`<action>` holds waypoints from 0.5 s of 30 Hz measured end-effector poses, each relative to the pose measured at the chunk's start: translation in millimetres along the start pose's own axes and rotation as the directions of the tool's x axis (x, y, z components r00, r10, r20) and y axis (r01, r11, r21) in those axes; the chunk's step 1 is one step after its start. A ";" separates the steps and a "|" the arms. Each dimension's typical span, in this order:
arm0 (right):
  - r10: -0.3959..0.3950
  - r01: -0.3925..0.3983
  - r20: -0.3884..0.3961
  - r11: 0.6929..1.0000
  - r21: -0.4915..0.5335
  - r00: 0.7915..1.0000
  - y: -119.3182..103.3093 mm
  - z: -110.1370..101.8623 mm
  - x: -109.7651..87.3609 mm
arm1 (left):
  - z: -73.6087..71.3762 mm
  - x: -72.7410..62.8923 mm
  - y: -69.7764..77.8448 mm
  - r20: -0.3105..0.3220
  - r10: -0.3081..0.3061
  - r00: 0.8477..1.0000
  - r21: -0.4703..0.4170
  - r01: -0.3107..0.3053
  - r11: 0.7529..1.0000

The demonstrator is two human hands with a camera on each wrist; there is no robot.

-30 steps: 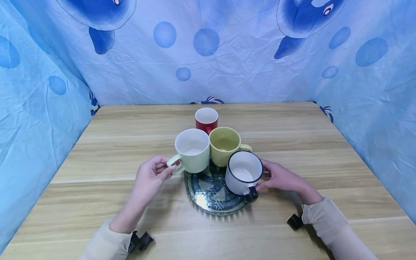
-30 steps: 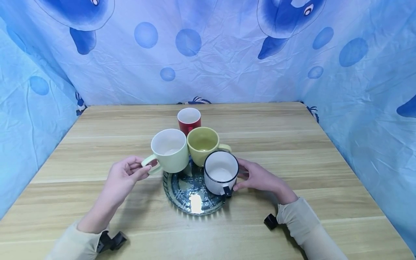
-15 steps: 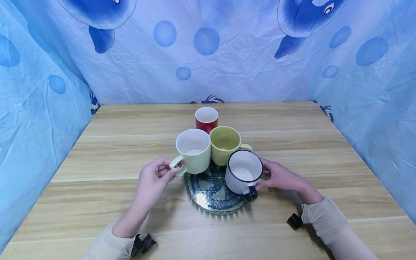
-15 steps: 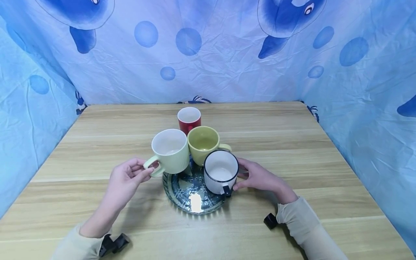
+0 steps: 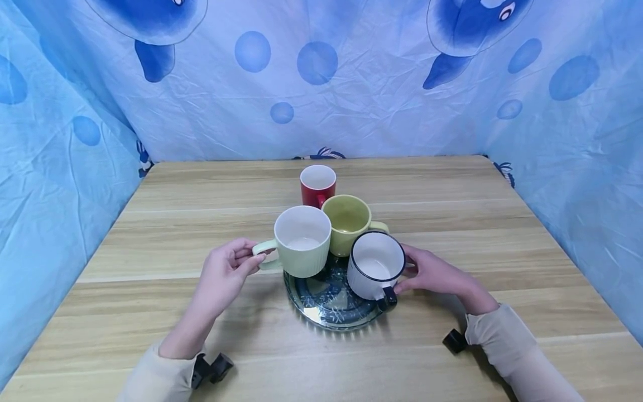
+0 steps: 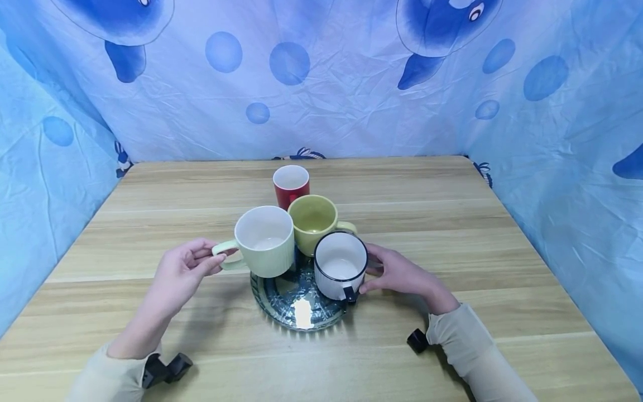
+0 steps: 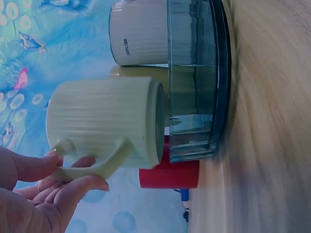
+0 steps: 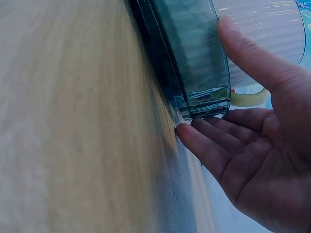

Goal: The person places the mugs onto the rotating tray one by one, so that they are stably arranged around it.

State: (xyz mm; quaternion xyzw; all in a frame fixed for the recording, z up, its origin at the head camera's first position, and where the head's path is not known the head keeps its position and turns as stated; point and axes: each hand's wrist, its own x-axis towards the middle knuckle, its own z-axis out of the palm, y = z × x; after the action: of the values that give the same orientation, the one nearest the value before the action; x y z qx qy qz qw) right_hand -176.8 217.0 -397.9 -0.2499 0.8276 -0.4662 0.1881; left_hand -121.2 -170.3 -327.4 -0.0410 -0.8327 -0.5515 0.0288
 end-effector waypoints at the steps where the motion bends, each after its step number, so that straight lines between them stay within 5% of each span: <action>1: -0.001 0.001 0.002 1.000 0.002 1.000 -0.2 -0.2 -0.1 | -1.0 1.3 -1.1 0.007 0.003 1.000 0.001 -0.003 1.000; 15: -0.001 0.001 0.006 1.000 0.006 1.000 0.6 -0.4 -0.1 | -13.7 33.0 -22.6 0.146 0.063 0.987 -0.010 -0.063 0.998</action>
State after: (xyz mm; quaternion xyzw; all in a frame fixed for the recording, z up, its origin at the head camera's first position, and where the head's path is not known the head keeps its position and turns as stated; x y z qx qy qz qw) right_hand -177.1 217.6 -398.3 -0.2512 0.8256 -0.4678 0.1911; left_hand -156.2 -190.6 -339.7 -0.1076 -0.8292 -0.5482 -0.0149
